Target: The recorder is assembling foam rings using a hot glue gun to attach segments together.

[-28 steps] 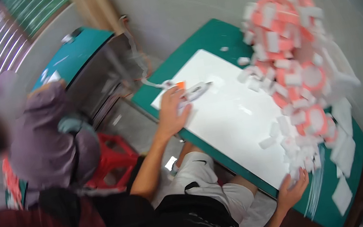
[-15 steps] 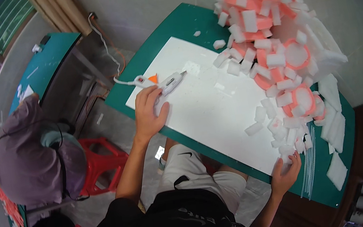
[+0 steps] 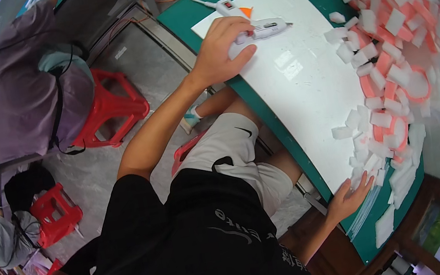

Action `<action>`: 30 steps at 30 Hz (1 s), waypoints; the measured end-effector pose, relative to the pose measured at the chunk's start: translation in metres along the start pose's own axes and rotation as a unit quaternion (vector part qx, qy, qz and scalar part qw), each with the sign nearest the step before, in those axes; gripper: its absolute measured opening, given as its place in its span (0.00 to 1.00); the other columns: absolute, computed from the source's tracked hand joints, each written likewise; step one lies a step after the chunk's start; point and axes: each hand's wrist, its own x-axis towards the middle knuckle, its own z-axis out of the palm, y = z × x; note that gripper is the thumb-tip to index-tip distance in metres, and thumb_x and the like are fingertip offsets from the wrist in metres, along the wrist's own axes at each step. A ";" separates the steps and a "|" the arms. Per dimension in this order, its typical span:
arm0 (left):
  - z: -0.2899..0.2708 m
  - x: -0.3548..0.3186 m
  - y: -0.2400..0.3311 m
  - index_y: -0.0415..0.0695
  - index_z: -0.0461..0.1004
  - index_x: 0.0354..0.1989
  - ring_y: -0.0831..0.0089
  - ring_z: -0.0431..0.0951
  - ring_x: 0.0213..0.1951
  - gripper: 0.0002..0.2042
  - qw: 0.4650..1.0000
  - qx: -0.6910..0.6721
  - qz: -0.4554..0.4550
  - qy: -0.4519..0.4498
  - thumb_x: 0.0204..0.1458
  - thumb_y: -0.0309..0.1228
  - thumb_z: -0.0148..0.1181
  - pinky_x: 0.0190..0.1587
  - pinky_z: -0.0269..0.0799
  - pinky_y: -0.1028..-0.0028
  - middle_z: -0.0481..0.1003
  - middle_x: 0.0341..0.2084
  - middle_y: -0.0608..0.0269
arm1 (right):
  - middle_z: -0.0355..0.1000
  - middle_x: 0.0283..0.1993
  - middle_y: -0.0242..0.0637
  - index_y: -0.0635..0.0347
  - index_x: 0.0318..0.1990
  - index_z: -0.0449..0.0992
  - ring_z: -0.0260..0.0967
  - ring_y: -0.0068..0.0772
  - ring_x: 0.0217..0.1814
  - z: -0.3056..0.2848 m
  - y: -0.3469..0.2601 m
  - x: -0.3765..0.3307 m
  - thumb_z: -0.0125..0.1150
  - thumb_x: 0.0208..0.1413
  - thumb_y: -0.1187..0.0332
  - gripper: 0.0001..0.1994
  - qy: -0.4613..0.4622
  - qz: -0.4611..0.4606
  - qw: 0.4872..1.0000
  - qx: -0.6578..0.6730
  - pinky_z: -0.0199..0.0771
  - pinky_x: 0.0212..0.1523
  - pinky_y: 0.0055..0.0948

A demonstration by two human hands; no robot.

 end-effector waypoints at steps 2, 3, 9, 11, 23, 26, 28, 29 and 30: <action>0.000 -0.001 -0.001 0.40 0.74 0.47 0.57 0.71 0.52 0.16 1.000 -0.012 0.011 -0.007 0.48 0.28 0.64 0.57 0.64 0.64 0.74 0.50 0.53 | 0.61 0.67 0.55 0.67 0.58 0.70 0.59 0.56 0.69 0.000 0.000 -0.002 0.57 0.60 0.67 0.20 -0.010 0.004 1.000 -0.005 0.58 0.67 0.46; 0.000 -0.002 -0.001 0.41 0.74 0.47 0.57 0.71 0.52 0.16 1.000 -0.010 0.013 -0.004 0.48 0.29 0.64 0.57 0.64 0.64 0.74 0.50 0.54 | 0.62 0.67 0.54 0.67 0.57 0.71 0.59 0.56 0.68 0.000 0.001 -0.004 0.57 0.60 0.67 0.19 -0.001 0.018 1.000 0.004 0.58 0.67 0.46; 0.001 -0.002 -0.005 0.42 0.76 0.45 0.58 0.72 0.49 0.16 0.999 -0.015 0.032 0.021 0.47 0.32 0.66 0.54 0.65 0.65 0.75 0.46 0.57 | 0.65 0.64 0.51 0.66 0.54 0.73 0.63 0.50 0.65 0.002 0.004 -0.006 0.60 0.59 0.67 0.18 0.018 0.015 1.000 -0.002 0.66 0.61 0.40; 0.002 -0.003 -0.005 0.42 0.76 0.44 0.58 0.72 0.49 0.16 0.999 -0.016 0.032 0.023 0.47 0.33 0.66 0.54 0.64 0.65 0.75 0.45 0.57 | 0.66 0.63 0.51 0.68 0.53 0.73 0.64 0.49 0.64 0.003 0.005 -0.007 0.61 0.59 0.66 0.18 0.017 0.002 1.000 -0.016 0.68 0.58 0.39; -0.010 -0.005 -0.013 0.42 0.74 0.50 0.59 0.67 0.56 0.18 0.994 -0.080 0.022 -0.077 0.55 0.38 0.59 0.60 0.58 0.63 0.71 0.52 0.54 | 0.70 0.58 0.51 0.73 0.51 0.73 0.71 0.47 0.55 0.005 0.004 -0.007 0.59 0.63 0.63 0.18 0.031 0.003 0.999 -0.014 0.73 0.48 0.37; -0.011 -0.005 -0.013 0.42 0.74 0.51 0.59 0.67 0.56 0.18 0.993 -0.087 0.036 -0.078 0.56 0.39 0.58 0.61 0.58 0.62 0.71 0.52 0.54 | 0.70 0.58 0.51 0.72 0.52 0.73 0.70 0.47 0.55 0.005 0.003 -0.008 0.59 0.63 0.63 0.18 0.028 0.010 1.000 -0.008 0.73 0.48 0.37; -0.011 -0.005 -0.014 0.41 0.73 0.51 0.59 0.67 0.56 0.18 0.993 -0.091 0.033 -0.073 0.56 0.39 0.58 0.60 0.58 0.62 0.71 0.51 0.53 | 0.70 0.58 0.52 0.71 0.52 0.73 0.70 0.47 0.56 0.005 0.003 -0.008 0.59 0.63 0.64 0.18 0.028 0.002 1.000 -0.013 0.73 0.47 0.37; -0.011 -0.006 -0.014 0.41 0.73 0.50 0.59 0.67 0.56 0.18 0.992 -0.088 0.028 -0.080 0.56 0.39 0.58 0.60 0.58 0.63 0.71 0.51 0.53 | 0.70 0.58 0.52 0.71 0.52 0.73 0.70 0.48 0.57 0.006 0.003 -0.008 0.58 0.63 0.64 0.18 0.030 -0.001 1.000 -0.008 0.73 0.49 0.38; -0.010 -0.006 -0.014 0.41 0.73 0.50 0.59 0.67 0.56 0.18 0.992 -0.093 0.028 -0.076 0.56 0.39 0.58 0.60 0.58 0.63 0.71 0.51 0.53 | 0.70 0.59 0.53 0.71 0.52 0.73 0.69 0.49 0.58 0.005 0.002 -0.008 0.58 0.63 0.65 0.17 0.036 0.001 0.999 0.005 0.73 0.51 0.38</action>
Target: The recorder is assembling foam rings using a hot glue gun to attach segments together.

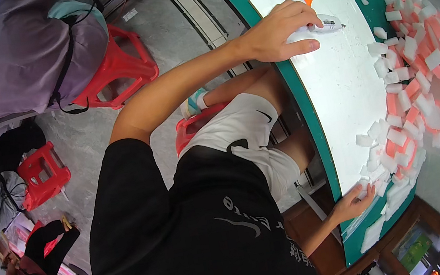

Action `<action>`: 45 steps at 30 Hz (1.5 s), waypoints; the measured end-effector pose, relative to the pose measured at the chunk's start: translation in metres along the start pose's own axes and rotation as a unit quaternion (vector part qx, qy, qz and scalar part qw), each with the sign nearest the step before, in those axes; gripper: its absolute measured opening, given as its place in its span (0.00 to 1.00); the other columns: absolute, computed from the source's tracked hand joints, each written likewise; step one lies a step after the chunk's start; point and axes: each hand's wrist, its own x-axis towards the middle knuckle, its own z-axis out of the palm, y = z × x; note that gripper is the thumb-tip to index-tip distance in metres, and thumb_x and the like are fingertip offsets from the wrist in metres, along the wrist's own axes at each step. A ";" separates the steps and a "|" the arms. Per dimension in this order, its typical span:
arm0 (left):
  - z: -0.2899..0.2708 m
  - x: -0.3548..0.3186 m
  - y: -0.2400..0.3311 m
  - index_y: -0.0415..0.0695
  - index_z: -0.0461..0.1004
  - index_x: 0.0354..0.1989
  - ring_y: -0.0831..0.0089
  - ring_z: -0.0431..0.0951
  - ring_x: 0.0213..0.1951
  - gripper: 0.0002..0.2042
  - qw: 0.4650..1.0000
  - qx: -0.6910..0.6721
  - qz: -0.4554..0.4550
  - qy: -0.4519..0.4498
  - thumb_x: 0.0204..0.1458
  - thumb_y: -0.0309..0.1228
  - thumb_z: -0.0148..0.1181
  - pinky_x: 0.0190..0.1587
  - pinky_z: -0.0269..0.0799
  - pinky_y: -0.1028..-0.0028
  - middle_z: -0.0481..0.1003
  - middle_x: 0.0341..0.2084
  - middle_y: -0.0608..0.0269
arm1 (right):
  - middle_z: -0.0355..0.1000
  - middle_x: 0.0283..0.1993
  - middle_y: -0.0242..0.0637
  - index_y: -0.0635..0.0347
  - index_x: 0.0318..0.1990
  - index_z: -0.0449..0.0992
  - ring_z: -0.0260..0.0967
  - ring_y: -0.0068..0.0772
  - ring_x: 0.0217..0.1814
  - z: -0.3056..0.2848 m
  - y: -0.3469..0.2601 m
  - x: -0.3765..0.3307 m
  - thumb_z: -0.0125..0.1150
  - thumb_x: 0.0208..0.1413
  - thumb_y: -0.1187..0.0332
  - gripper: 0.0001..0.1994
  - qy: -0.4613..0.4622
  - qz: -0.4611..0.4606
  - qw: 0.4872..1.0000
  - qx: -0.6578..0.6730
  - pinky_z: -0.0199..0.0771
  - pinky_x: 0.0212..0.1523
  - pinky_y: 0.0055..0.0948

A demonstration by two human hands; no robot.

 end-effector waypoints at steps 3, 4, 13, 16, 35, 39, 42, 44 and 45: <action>0.000 0.000 -0.001 0.41 0.73 0.50 0.59 0.67 0.55 0.18 1.000 0.007 0.005 0.004 0.56 0.39 0.59 0.60 0.59 0.62 0.71 0.51 0.53 | 0.69 0.60 0.54 0.71 0.52 0.74 0.67 0.52 0.62 -0.001 -0.001 0.002 0.57 0.63 0.67 0.16 0.001 -0.039 0.999 -0.016 0.70 0.57 0.41; 0.000 0.001 -0.002 0.41 0.73 0.50 0.59 0.68 0.54 0.18 1.000 0.005 0.006 0.004 0.56 0.39 0.59 0.59 0.59 0.63 0.72 0.50 0.53 | 0.69 0.60 0.54 0.71 0.52 0.74 0.67 0.52 0.62 -0.001 -0.001 0.002 0.57 0.63 0.67 0.16 -0.001 -0.046 0.999 -0.021 0.70 0.57 0.41; -0.008 0.005 -0.001 0.42 0.74 0.49 0.59 0.68 0.53 0.16 1.000 -0.017 0.005 0.004 0.57 0.38 0.59 0.60 0.59 0.63 0.72 0.48 0.54 | 0.69 0.62 0.52 0.70 0.58 0.72 0.68 0.48 0.64 -0.003 -0.008 0.002 0.54 0.64 0.69 0.18 -0.008 -0.019 1.000 0.018 0.66 0.61 0.37; -0.025 -0.006 0.008 0.42 0.73 0.51 0.62 0.69 0.54 0.16 0.998 -0.037 0.032 0.031 0.58 0.37 0.57 0.60 0.60 0.65 0.73 0.50 0.56 | 0.68 0.63 0.53 0.67 0.58 0.74 0.67 0.49 0.64 -0.003 -0.005 -0.001 0.55 0.63 0.68 0.18 -0.009 -0.005 1.000 -0.011 0.68 0.60 0.37; -0.022 -0.317 -0.003 0.39 0.72 0.50 0.79 0.75 0.30 0.10 0.908 -0.047 -0.415 0.018 0.63 0.28 0.52 0.34 0.71 0.78 0.76 0.29 0.62 | 0.74 0.48 0.47 0.66 0.48 0.76 0.70 0.49 0.51 -0.006 0.017 -0.016 0.63 0.56 0.71 0.13 0.185 -0.008 0.983 -0.018 0.67 0.55 0.40; 0.012 -0.295 -0.017 0.40 0.73 0.50 0.74 0.77 0.29 0.11 0.912 -0.053 -0.398 -0.088 0.60 0.26 0.52 0.33 0.73 0.75 0.78 0.29 0.59 | 0.74 0.48 0.46 0.64 0.47 0.76 0.69 0.49 0.52 -0.010 0.015 -0.017 0.62 0.55 0.72 0.13 0.191 0.011 0.982 0.011 0.67 0.56 0.41; 0.029 -0.285 -0.027 0.40 0.73 0.49 0.70 0.79 0.29 0.12 0.912 -0.041 -0.388 -0.123 0.58 0.25 0.54 0.32 0.74 0.72 0.78 0.29 0.56 | 0.73 0.47 0.46 0.63 0.47 0.76 0.69 0.50 0.51 -0.011 0.012 -0.014 0.62 0.54 0.72 0.12 0.185 0.032 0.981 0.050 0.67 0.55 0.42; 0.038 -0.284 -0.032 0.40 0.74 0.48 0.70 0.79 0.28 0.11 0.899 -0.044 -0.394 -0.185 0.56 0.24 0.56 0.31 0.73 0.72 0.78 0.29 0.56 | 0.73 0.47 0.46 0.63 0.46 0.76 0.69 0.50 0.51 -0.012 0.012 -0.013 0.62 0.54 0.72 0.12 0.177 0.039 0.982 0.057 0.67 0.54 0.41; 0.040 -0.285 -0.033 0.42 0.73 0.49 0.75 0.77 0.29 0.14 0.892 -0.046 -0.398 -0.209 0.54 0.19 0.53 0.33 0.74 0.74 0.77 0.29 0.62 | 0.73 0.47 0.45 0.62 0.46 0.77 0.69 0.50 0.51 -0.012 0.011 -0.013 0.62 0.54 0.72 0.12 0.177 0.037 0.982 0.057 0.68 0.53 0.41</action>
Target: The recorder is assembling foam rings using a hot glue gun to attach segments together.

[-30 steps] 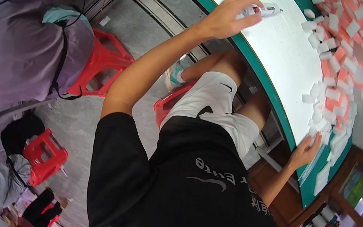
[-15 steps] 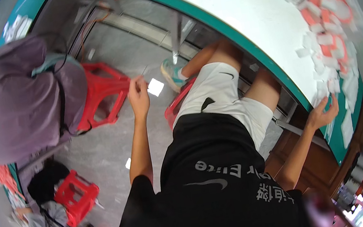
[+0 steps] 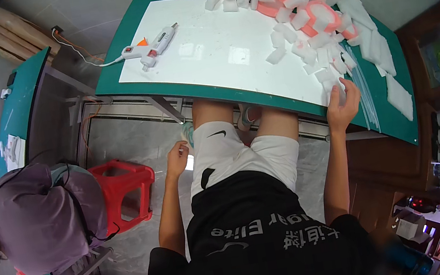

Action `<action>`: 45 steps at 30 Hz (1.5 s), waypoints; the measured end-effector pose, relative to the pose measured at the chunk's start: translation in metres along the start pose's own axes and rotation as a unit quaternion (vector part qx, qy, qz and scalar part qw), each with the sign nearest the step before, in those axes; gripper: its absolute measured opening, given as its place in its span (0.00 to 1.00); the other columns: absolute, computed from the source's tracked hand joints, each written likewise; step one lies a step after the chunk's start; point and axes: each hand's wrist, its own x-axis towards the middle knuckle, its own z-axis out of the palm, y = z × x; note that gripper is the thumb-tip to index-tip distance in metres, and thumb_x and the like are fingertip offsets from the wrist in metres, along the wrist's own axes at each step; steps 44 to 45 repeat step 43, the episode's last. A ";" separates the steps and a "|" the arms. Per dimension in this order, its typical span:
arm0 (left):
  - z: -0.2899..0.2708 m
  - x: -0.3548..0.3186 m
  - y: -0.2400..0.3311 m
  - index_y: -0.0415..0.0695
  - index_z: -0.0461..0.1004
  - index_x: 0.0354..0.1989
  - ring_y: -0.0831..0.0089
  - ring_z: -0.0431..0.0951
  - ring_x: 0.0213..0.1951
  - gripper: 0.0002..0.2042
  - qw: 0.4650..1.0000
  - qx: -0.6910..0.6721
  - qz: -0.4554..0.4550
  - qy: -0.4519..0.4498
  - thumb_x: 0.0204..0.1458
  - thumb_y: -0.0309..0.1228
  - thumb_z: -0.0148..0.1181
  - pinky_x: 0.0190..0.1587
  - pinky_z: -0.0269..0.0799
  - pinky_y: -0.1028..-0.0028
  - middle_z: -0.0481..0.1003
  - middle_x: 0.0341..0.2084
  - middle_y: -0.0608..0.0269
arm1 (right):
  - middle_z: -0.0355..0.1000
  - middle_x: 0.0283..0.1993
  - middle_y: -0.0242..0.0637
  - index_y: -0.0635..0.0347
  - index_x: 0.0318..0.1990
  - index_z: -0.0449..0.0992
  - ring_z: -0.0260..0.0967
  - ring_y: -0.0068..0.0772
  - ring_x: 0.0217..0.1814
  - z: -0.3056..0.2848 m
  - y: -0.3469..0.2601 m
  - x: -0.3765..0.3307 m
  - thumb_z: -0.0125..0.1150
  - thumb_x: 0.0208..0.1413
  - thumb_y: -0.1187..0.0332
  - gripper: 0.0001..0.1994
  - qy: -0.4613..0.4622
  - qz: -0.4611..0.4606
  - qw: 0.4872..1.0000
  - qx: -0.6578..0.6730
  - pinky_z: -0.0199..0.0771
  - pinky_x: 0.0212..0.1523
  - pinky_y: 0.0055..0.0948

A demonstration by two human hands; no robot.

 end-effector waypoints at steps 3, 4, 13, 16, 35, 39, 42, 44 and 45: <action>0.006 -0.002 -0.006 0.41 0.73 0.49 0.75 0.77 0.29 0.13 0.999 0.019 -0.023 -0.020 0.54 0.20 0.53 0.33 0.74 0.75 0.77 0.28 0.62 | 0.73 0.47 0.45 0.63 0.45 0.77 0.69 0.49 0.50 0.000 -0.001 -0.001 0.62 0.54 0.72 0.11 -0.001 0.011 1.000 0.005 0.68 0.52 0.41; 0.009 -0.004 -0.008 0.39 0.74 0.47 0.75 0.77 0.29 0.12 1.000 0.017 -0.023 -0.011 0.55 0.21 0.53 0.33 0.73 0.74 0.77 0.27 0.62 | 0.73 0.47 0.45 0.63 0.45 0.77 0.69 0.49 0.50 -0.001 -0.001 -0.002 0.62 0.54 0.72 0.11 -0.006 0.007 1.000 0.002 0.68 0.52 0.41; 0.023 -0.009 -0.069 0.40 0.76 0.42 0.62 0.80 0.27 0.10 0.998 0.048 -0.038 0.003 0.54 0.25 0.53 0.33 0.74 0.67 0.78 0.27 0.52 | 0.74 0.44 0.45 0.64 0.44 0.77 0.69 0.49 0.48 -0.002 -0.004 0.001 0.62 0.54 0.74 0.10 0.002 0.007 1.000 0.014 0.69 0.51 0.41; 0.030 -0.004 -0.077 0.40 0.77 0.41 0.62 0.79 0.27 0.09 0.999 0.041 -0.017 0.010 0.54 0.24 0.53 0.33 0.73 0.67 0.77 0.26 0.51 | 0.74 0.44 0.45 0.64 0.44 0.77 0.69 0.49 0.48 -0.002 -0.005 0.003 0.61 0.54 0.74 0.10 -0.006 0.016 1.000 0.003 0.68 0.51 0.41; -0.115 0.041 0.173 0.36 0.67 0.21 0.61 0.70 0.23 0.06 0.906 0.016 0.171 0.386 0.45 0.14 0.44 0.28 0.65 0.67 0.70 0.20 0.54 | 0.74 0.46 0.50 0.70 0.46 0.77 0.71 0.52 0.49 -0.002 0.008 -0.001 0.52 0.65 0.69 0.12 -0.039 0.015 0.998 -0.035 0.69 0.52 0.43; -0.131 0.075 0.218 0.38 0.68 0.21 0.59 0.70 0.24 0.07 0.825 0.059 0.337 0.449 0.43 0.13 0.46 0.28 0.64 0.67 0.69 0.20 0.55 | 0.73 0.47 0.49 0.69 0.48 0.76 0.70 0.51 0.49 0.003 0.006 0.000 0.53 0.64 0.70 0.12 -0.057 0.070 0.995 -0.048 0.70 0.50 0.44; -0.124 0.101 0.226 0.39 0.70 0.23 0.60 0.73 0.28 0.08 0.838 0.055 0.360 0.407 0.44 0.13 0.47 0.33 0.68 0.68 0.71 0.22 0.55 | 0.73 0.46 0.50 0.70 0.45 0.75 0.69 0.53 0.49 0.005 0.013 -0.001 0.55 0.61 0.72 0.10 -0.102 0.026 0.993 -0.047 0.69 0.50 0.44; -0.114 0.106 0.224 0.40 0.71 0.23 0.61 0.75 0.30 0.08 0.854 0.033 0.348 0.386 0.44 0.13 0.48 0.35 0.70 0.69 0.72 0.22 0.55 | 0.73 0.46 0.50 0.70 0.45 0.75 0.69 0.54 0.49 0.005 0.016 -0.002 0.56 0.61 0.71 0.11 -0.102 0.026 0.994 -0.036 0.68 0.50 0.46; -0.114 0.106 0.224 0.40 0.71 0.23 0.61 0.75 0.30 0.08 0.854 0.033 0.348 0.386 0.44 0.13 0.48 0.35 0.70 0.69 0.72 0.22 0.55 | 0.73 0.46 0.50 0.70 0.45 0.75 0.69 0.54 0.49 0.005 0.016 -0.002 0.56 0.61 0.71 0.11 -0.102 0.026 0.994 -0.036 0.68 0.50 0.46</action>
